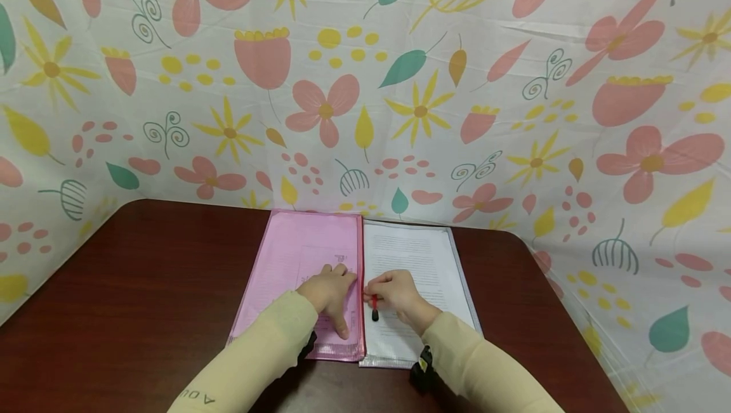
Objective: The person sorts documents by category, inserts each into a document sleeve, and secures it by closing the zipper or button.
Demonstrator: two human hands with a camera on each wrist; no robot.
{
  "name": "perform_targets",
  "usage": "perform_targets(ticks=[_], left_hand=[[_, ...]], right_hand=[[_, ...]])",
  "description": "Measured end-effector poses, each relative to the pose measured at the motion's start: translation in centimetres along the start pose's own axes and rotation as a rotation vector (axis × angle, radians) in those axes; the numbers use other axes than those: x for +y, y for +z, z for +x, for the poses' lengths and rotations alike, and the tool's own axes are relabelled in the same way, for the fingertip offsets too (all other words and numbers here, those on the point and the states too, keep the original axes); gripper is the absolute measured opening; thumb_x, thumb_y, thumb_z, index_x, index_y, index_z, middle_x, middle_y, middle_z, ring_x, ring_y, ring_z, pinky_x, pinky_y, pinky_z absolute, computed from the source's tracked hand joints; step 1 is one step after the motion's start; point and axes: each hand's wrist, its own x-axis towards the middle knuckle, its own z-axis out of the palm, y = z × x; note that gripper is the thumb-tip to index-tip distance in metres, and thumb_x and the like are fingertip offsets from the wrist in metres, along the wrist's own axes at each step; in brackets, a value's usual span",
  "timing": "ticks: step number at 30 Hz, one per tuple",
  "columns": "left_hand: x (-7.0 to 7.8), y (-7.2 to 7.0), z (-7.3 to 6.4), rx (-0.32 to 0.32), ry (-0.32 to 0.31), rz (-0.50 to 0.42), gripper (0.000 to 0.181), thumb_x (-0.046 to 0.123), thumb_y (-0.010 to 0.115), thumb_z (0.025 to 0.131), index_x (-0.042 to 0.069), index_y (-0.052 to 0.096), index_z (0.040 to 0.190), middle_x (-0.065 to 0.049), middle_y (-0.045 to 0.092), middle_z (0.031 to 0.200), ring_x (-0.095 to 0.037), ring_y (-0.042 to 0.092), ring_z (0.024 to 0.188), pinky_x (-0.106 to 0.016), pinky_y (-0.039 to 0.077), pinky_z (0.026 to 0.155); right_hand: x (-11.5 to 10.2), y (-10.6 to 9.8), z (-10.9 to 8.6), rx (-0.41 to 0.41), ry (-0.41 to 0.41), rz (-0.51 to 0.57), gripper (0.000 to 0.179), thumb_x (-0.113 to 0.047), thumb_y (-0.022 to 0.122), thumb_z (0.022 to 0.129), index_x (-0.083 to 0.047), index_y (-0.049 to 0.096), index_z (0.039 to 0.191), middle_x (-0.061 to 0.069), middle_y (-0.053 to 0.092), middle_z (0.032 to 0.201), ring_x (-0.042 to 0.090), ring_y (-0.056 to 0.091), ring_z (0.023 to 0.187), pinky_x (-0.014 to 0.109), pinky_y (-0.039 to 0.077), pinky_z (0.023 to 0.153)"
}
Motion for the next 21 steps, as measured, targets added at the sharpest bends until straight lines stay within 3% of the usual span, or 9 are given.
perform_targets(ticks=[9,21], left_hand=[[0.0,0.0,0.0,-0.003,-0.002,-0.009,0.123,0.049,0.091,0.040,0.014,0.037,0.144,-0.006,0.043,0.139,-0.026,0.042,0.120,-0.043,0.047,0.095],[0.0,0.1,-0.2,0.010,-0.004,-0.020,0.123,0.049,0.092,0.041,0.013,0.036,0.145,-0.006,0.042,0.141,-0.027,0.040,0.124,-0.042,0.045,0.098]], right_hand=[[-0.1,-0.1,0.7,0.004,0.010,-0.002,0.013,0.005,0.064,0.081,0.014,0.064,0.091,0.016,0.070,0.072,0.016,0.067,0.062,0.029,0.057,0.060],[-0.7,0.2,1.1,0.051,0.007,-0.008,0.015,0.006,0.064,0.080,0.015,0.065,0.091,0.020,0.070,0.076,0.018,0.067,0.064,0.031,0.058,0.062]])
